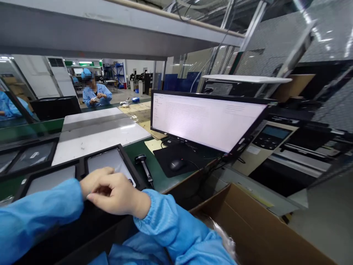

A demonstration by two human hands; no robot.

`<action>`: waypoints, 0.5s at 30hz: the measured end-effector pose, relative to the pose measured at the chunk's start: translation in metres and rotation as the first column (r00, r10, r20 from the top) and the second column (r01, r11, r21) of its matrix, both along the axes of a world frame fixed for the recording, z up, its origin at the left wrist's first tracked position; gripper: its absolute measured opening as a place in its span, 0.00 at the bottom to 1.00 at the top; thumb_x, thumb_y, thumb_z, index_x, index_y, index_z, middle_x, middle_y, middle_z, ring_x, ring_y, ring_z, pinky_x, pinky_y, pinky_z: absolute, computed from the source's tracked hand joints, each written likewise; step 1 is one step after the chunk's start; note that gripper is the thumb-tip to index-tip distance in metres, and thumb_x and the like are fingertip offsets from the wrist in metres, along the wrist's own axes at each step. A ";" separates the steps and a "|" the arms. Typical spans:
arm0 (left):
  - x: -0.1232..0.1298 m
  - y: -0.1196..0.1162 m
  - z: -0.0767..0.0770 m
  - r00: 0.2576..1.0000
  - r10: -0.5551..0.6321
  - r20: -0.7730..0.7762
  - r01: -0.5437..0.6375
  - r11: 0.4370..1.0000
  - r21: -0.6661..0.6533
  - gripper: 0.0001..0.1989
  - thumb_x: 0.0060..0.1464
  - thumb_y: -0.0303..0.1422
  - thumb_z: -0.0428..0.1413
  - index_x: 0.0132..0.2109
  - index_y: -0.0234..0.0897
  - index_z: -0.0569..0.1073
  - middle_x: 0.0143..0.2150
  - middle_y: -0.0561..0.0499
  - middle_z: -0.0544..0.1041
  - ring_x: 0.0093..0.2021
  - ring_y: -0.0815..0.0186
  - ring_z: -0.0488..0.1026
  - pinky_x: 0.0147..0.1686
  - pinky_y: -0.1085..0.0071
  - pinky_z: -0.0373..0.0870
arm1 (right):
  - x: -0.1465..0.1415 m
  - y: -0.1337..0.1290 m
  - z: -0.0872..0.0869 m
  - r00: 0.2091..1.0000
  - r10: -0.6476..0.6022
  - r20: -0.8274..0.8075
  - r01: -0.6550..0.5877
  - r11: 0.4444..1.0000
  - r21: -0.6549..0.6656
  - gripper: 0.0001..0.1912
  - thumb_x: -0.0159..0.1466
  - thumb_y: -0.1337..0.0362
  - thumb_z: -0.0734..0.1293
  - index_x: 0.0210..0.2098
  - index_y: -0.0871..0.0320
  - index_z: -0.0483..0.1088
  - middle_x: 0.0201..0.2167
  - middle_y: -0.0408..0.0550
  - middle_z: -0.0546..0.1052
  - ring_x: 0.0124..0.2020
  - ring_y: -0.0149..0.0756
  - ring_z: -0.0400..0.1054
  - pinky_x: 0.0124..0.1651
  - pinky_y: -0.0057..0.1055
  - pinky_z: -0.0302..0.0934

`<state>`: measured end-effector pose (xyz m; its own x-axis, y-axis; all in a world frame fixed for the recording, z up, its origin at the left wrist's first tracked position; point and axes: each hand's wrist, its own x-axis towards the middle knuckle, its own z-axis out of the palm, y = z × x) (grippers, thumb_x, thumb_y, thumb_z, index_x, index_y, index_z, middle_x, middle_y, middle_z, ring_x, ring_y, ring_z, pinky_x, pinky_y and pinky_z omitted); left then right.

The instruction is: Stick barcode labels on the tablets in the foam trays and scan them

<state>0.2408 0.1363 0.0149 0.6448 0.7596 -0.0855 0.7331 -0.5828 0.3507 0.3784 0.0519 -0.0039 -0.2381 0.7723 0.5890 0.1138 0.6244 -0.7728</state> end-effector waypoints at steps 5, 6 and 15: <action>-0.072 0.011 -0.017 0.922 0.243 0.301 -0.204 0.967 -0.154 0.21 0.60 0.51 0.48 0.35 0.37 0.71 0.35 0.46 0.78 0.36 0.57 0.74 0.37 0.64 0.68 | 0.042 0.038 0.001 0.963 -0.177 0.204 0.231 0.931 -0.281 0.07 0.60 0.61 0.71 0.30 0.58 0.73 0.25 0.43 0.75 0.27 0.31 0.68 0.29 0.26 0.60; -0.082 0.009 -0.022 0.882 0.281 0.377 -0.217 0.955 -0.203 0.23 0.59 0.53 0.49 0.38 0.37 0.73 0.38 0.46 0.79 0.39 0.56 0.75 0.41 0.62 0.70 | 0.046 0.052 0.001 0.942 -0.175 0.285 0.270 0.902 -0.338 0.07 0.60 0.62 0.72 0.30 0.59 0.73 0.26 0.44 0.76 0.28 0.31 0.68 0.30 0.26 0.60; -0.104 -0.006 -0.035 0.818 0.233 0.526 -0.183 0.972 -0.146 0.17 0.64 0.45 0.52 0.45 0.37 0.77 0.49 0.44 0.80 0.47 0.58 0.78 0.48 0.61 0.73 | 0.006 0.125 -0.024 0.728 -0.139 0.671 0.491 0.789 -0.370 0.21 0.57 0.58 0.77 0.47 0.59 0.76 0.31 0.46 0.79 0.32 0.36 0.72 0.35 0.30 0.61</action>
<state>0.1372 0.1308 -0.0197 0.4354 0.8865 0.1566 0.5150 -0.3880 0.7644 0.3843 0.1773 -0.0281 -0.0753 0.9949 -0.0668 0.7587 0.0137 -0.6513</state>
